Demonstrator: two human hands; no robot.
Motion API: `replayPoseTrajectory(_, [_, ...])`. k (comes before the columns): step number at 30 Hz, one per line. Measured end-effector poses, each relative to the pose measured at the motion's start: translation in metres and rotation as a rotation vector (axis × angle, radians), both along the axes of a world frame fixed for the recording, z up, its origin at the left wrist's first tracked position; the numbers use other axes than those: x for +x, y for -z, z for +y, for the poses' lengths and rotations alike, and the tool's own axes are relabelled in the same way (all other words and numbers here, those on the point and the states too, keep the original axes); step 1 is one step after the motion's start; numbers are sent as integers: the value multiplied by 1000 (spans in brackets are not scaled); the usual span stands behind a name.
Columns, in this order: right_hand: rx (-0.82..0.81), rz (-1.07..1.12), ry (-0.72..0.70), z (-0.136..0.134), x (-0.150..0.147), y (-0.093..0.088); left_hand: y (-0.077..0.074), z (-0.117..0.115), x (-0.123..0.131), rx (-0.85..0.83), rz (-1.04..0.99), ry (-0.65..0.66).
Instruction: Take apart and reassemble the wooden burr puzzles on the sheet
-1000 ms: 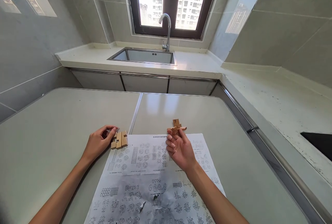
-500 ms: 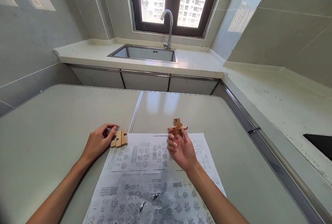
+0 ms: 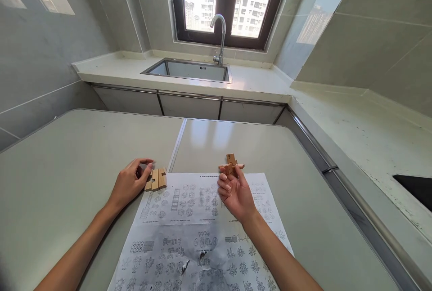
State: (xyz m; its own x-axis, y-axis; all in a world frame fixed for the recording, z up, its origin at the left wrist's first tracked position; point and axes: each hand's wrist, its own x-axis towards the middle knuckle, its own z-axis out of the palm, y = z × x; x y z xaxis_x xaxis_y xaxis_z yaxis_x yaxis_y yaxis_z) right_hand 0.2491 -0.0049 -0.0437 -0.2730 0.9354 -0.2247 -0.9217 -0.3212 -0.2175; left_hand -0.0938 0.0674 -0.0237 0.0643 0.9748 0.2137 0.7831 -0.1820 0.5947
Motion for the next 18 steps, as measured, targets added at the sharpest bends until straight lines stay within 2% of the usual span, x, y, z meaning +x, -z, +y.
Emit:
replayPoseTrajectory(6, [4,-154,-52,2,-4,3,-4,-2,2,11,-4,9])
replayPoseTrajectory(18, [44,-397,-35,-1,-13,-1,-1,0,0,8,5,12])
